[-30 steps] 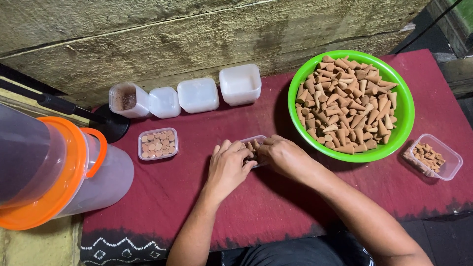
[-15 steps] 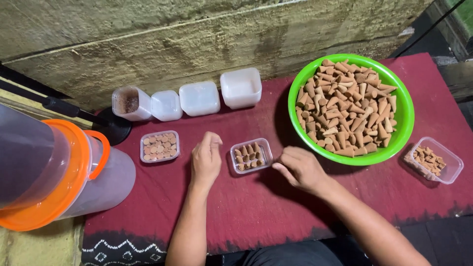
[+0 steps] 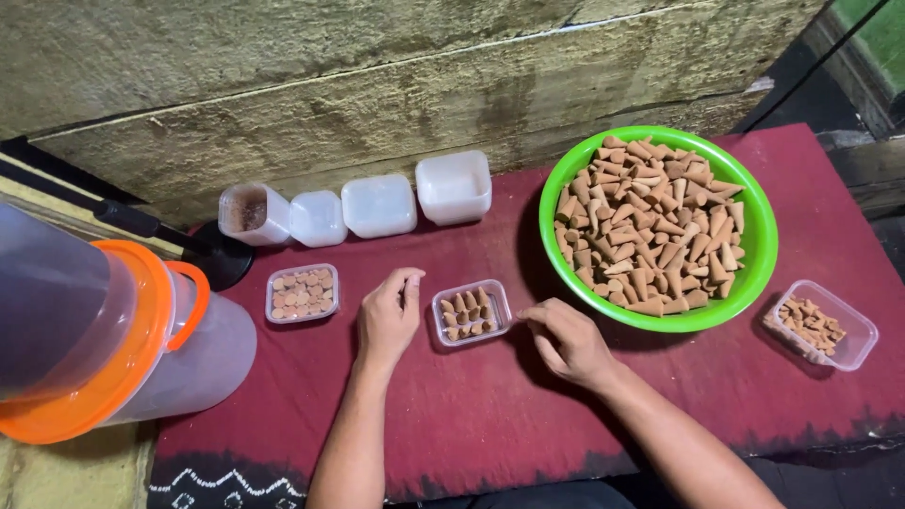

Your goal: Transferring incense cones from a large bowl into smaller plastic containers for packaging

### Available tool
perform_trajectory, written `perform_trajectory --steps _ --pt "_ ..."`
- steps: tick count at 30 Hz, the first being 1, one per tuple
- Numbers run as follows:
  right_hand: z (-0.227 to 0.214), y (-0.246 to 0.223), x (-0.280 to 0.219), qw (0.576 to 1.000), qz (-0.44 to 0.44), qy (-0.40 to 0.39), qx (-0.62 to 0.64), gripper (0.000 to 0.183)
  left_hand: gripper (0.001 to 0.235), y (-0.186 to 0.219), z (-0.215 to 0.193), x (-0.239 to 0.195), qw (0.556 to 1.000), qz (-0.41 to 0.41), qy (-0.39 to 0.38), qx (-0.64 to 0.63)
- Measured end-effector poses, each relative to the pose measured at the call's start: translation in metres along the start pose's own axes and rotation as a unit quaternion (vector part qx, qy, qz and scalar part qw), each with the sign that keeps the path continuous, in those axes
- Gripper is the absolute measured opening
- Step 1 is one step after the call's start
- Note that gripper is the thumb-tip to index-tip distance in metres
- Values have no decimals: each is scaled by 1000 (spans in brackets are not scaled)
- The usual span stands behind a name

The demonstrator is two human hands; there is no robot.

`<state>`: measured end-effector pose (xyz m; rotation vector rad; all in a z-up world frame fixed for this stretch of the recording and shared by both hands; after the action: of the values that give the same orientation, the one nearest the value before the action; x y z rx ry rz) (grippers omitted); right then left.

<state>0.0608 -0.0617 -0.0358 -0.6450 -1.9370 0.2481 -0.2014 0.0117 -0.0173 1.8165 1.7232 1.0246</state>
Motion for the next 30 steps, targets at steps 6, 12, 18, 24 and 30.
perform_trajectory --steps 6,12,18,24,30 --pt "-4 6 -3 998 30 13 45 22 15 -3 7 -3 1000 21 0 17" --pt "-8 -6 14 997 45 15 60 16 26 -23 14 -3 1000 18 14 14" --pt "2 14 -13 996 40 6 86 25 31 -32 20 0 1000 -9 9 15" --pt "-2 15 -10 992 62 7 114 34 26 1 9 0 1000 -5 0 16" --pt "1 24 -19 989 77 12 128 35 24 -4 13 1 999 -7 -4 33"
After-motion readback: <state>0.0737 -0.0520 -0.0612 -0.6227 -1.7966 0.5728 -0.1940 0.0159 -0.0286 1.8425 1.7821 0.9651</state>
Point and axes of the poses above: each hand's wrist, its own x-axis towards the middle knuckle, its own z-axis out of the palm, y = z × x, the point moved 6 cm from there along x, towards the middle knuckle, and after that the axes turned 14 degrees about -z, right-handed, at the moved point
